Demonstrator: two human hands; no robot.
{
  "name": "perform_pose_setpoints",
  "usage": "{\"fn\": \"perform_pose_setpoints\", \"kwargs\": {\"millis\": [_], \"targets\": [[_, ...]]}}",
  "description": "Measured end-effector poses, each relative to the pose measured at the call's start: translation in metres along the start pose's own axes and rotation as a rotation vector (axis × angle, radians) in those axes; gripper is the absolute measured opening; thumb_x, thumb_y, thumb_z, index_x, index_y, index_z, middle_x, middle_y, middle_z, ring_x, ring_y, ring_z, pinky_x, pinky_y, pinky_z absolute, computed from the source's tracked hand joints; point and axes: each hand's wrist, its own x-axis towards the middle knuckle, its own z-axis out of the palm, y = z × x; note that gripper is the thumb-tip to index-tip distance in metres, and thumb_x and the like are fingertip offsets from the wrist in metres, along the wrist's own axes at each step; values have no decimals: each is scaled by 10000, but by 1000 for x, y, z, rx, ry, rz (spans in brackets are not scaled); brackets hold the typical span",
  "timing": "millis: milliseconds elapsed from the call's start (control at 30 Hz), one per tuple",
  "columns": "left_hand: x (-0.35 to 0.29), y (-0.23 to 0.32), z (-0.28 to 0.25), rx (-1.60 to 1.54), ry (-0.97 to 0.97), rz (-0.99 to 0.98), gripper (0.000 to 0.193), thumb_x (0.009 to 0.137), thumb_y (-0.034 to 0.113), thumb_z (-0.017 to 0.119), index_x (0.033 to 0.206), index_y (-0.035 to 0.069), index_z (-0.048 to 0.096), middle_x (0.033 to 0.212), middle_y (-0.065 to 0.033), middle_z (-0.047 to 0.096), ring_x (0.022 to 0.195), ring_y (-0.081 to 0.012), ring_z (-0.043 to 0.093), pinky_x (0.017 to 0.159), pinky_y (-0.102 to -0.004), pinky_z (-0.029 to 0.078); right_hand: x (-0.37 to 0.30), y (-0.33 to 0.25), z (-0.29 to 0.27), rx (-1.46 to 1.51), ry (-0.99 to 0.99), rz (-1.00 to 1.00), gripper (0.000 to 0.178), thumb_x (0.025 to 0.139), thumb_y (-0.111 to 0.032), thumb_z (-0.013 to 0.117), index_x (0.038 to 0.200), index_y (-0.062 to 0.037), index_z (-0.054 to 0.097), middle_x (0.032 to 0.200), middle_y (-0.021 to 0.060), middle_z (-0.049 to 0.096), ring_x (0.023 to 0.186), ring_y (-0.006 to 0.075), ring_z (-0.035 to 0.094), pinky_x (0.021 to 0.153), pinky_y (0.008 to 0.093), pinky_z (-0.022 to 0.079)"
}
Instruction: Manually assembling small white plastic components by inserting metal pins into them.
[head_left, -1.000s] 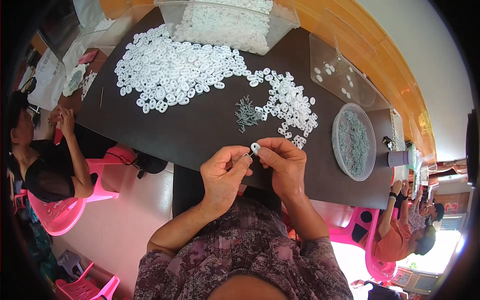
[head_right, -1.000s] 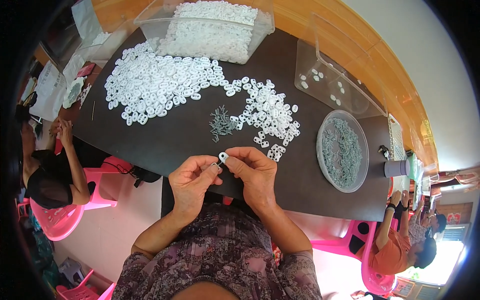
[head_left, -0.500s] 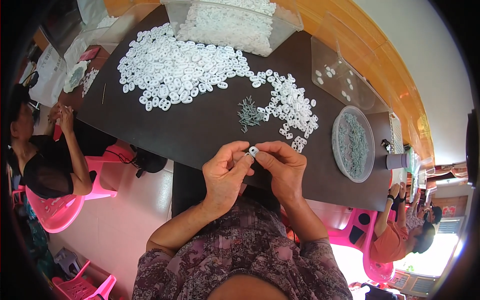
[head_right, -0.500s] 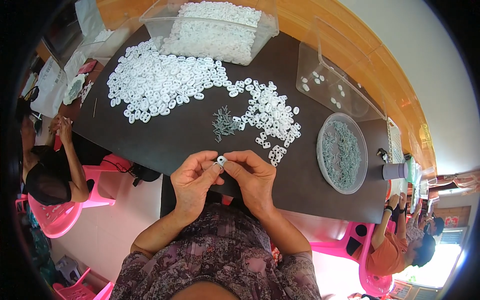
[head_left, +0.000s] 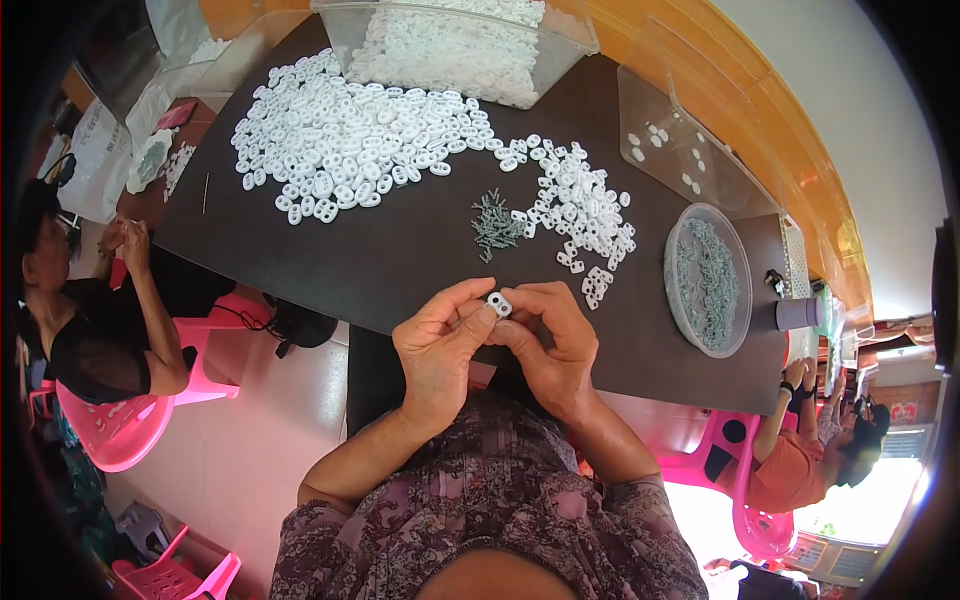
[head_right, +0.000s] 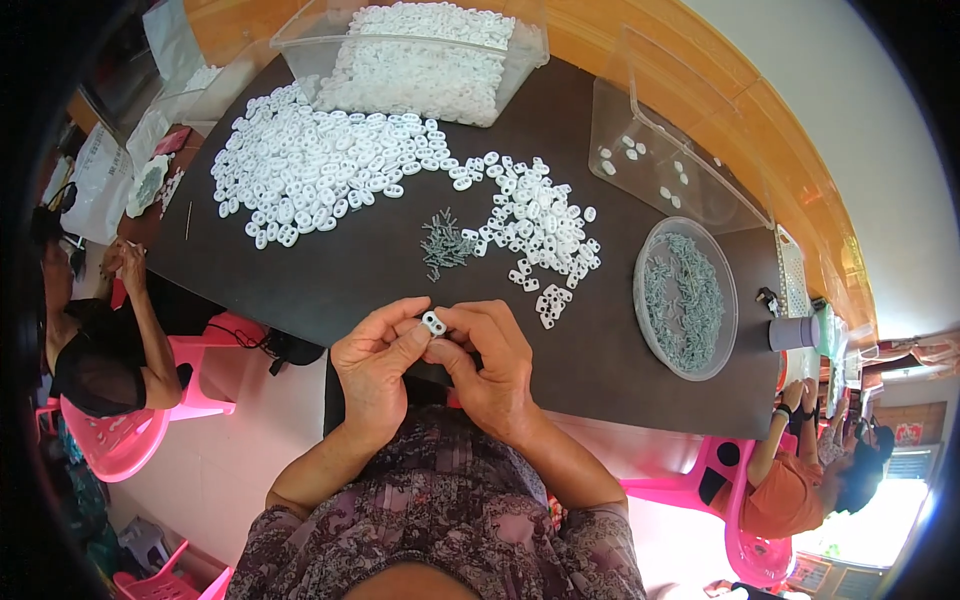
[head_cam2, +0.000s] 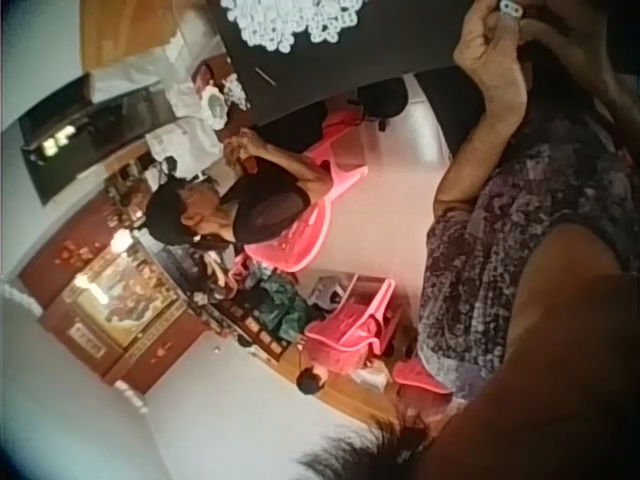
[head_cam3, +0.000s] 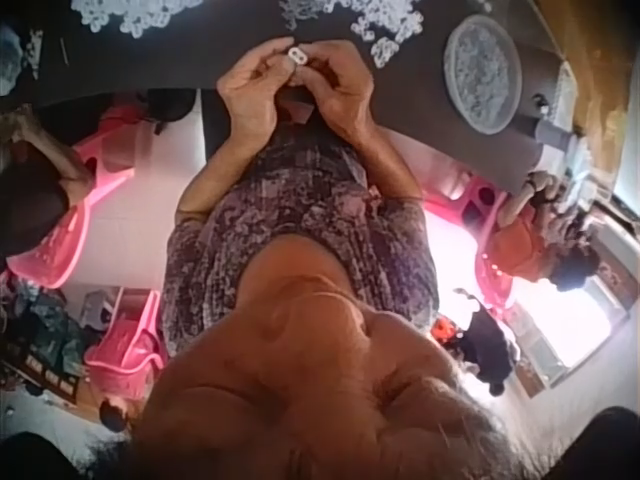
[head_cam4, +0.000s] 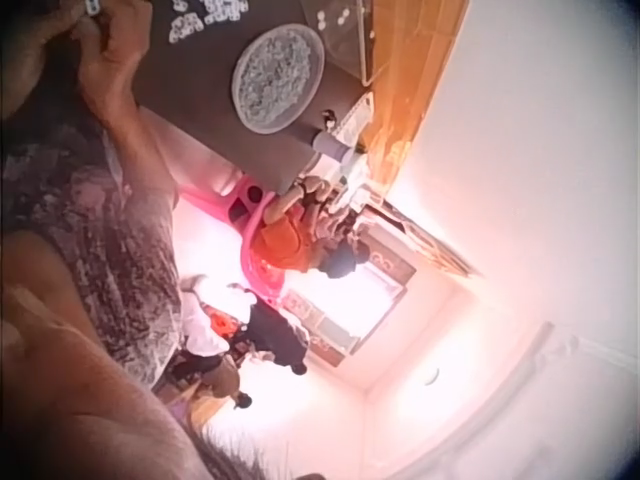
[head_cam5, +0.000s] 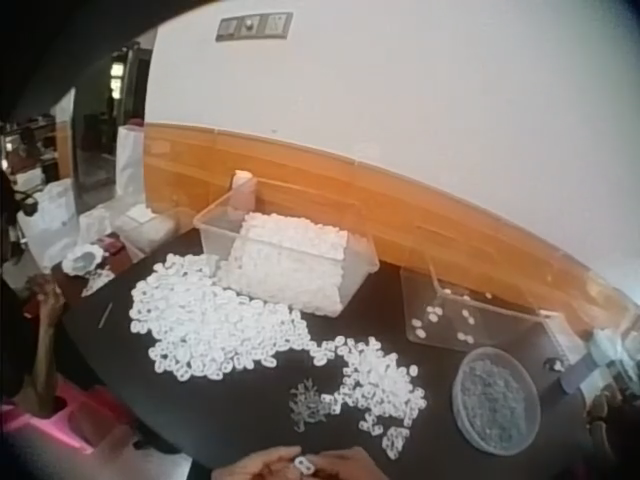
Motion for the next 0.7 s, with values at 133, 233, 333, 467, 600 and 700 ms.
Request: {"fn": "perform_pose_setpoints", "kwargs": {"millis": [133, 233, 333, 467, 600, 700], "targets": [[-1, 3, 2, 46, 36, -18, 246, 887, -25, 591, 1131, -52, 605, 882, -67, 661, 777, -85, 609, 701, -216, 501, -1, 2, -2, -103, -5, -84, 308, 736, 52, 710, 1030, 9, 629, 937, 98, 573, 713, 150, 548, 586, 255, 481], [-3, 6, 6, 40, 49, -50, 228, 876, -23, 601, 1101, -56, 623, 887, -67, 666, 786, -87, 609, 729, -212, 488, 1, 1, -5, -150, -13, -162, 308, 733, 53, 710, 1027, 4, 632, 935, 102, 575, 713, 164, 551, 574, 261, 475], [-5, 12, 10, 18, 59, -110, 224, 880, -1, 607, 1097, -51, 627, 893, -66, 670, 781, -78, 611, 663, -186, 480, 2, -4, -8, -166, -11, -190, 307, 724, 60, 711, 1017, 14, 634, 924, 112, 589, 706, 180, 550, 563, 268, 468], [-6, 14, 14, 51, 45, -137, 230, 898, 42, 609, 1115, -32, 621, 883, -52, 664, 757, -54, 603, 475, -158, 470, -1, 1, -10, -187, 25, -239, 313, 713, 69, 711, 1013, 28, 630, 907, 120, 606, 706, 189, 552, 565, 277, 466], [-6, 4, 8, 109, -29, -49, 237, 901, 56, 614, 1124, -26, 619, 903, -45, 652, 737, -50, 583, 481, -166, 481, -5, 4, -8, -188, 81, -252, 309, 713, 69, 707, 1010, 39, 627, 903, 127, 620, 702, 201, 555, 570, 290, 465], [-6, 5, 11, 127, -39, -79, 248, 904, 48, 609, 1142, -21, 617, 910, -35, 636, 739, -54, 564, 575, -167, 489, -7, 7, -10, -197, 96, -270, 301, 728, 59, 702, 1019, 39, 627, 906, 126, 623, 702, 204, 555, 575, 291, 466]]}}
